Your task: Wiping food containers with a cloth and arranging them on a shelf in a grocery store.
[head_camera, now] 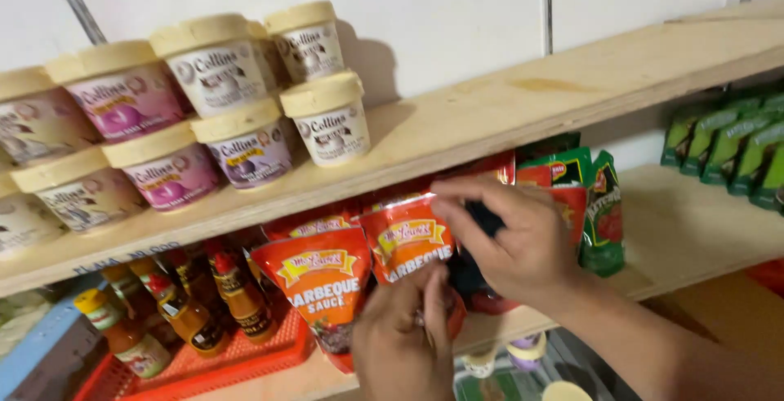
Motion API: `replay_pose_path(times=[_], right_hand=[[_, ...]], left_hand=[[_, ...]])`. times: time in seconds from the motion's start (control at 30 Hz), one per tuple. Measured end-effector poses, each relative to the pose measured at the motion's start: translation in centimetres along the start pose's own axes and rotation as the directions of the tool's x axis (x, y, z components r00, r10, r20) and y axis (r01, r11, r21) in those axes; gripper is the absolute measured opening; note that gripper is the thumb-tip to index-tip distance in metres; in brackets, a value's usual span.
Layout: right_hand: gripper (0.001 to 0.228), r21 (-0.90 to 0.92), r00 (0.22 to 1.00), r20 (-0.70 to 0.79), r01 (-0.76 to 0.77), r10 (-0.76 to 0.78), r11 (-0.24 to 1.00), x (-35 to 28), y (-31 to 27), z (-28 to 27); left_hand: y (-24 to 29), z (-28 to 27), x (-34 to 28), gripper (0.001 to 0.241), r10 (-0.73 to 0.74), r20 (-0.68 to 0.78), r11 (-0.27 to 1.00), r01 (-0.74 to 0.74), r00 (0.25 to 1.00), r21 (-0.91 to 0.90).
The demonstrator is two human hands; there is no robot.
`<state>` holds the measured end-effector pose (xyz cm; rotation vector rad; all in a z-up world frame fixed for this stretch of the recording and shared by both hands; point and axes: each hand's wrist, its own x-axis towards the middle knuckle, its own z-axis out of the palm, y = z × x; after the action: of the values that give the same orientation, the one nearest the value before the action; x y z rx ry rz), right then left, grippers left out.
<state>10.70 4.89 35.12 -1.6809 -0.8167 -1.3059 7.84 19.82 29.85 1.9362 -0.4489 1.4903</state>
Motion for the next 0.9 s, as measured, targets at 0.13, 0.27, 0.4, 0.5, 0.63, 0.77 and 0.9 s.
replay_pose_path(times=[0.13, 0.27, 0.4, 0.5, 0.63, 0.77, 0.9], right_hand=[[0.016, 0.023, 0.955, 0.228, -0.201, 0.191, 0.979, -10.7, 3.2, -2.1], [0.011, 0.082, 0.703, 0.476, -0.634, 0.528, 0.769, -20.1, 7.4, -1.8], [0.021, -0.722, -0.041, 0.395, -0.631, 0.918, 0.283, -26.5, 11.6, -0.9], [0.025, -0.493, 0.177, 0.469, -0.761, 0.865, 0.422, -34.0, 17.2, -0.2], [0.029, -0.597, 0.306, 0.433, -0.607, 0.848, 0.524, -34.9, 17.9, 1.2], [0.036, -0.669, 0.255, 0.442, -0.546, 0.860, 0.505, -35.8, 18.8, 1.6], [0.049, -0.638, 0.305, 0.426, -0.566, 0.851, 0.522, -37.3, 20.7, 2.7]], left_hand=[[-5.3, 8.5, -14.1, 0.021, -0.606, 0.593, 0.607, 0.790, 0.531, -0.087], [-7.8, 10.4, -24.5, 0.022, -0.657, 0.627, 0.594, 0.799, 0.418, 0.089], [-8.7, 12.3, -25.1, 0.029, -0.590, 0.575, 0.744, 0.658, 0.567, 0.116], [-11.0, 15.9, -25.3, 0.066, -0.402, 0.476, 0.880, 0.473, 0.782, -0.033], [-13.5, 20.3, -24.7, 0.047, -0.357, 0.636, 0.895, 0.445, 0.684, 0.024], [-15.6, 24.5, -24.4, 0.033, -0.188, 0.738, 0.982, 0.143, 0.648, 0.125], [-16.9, 25.2, -26.6, 0.038, -0.246, 0.777, 0.969, 0.160, 0.580, 0.188]])
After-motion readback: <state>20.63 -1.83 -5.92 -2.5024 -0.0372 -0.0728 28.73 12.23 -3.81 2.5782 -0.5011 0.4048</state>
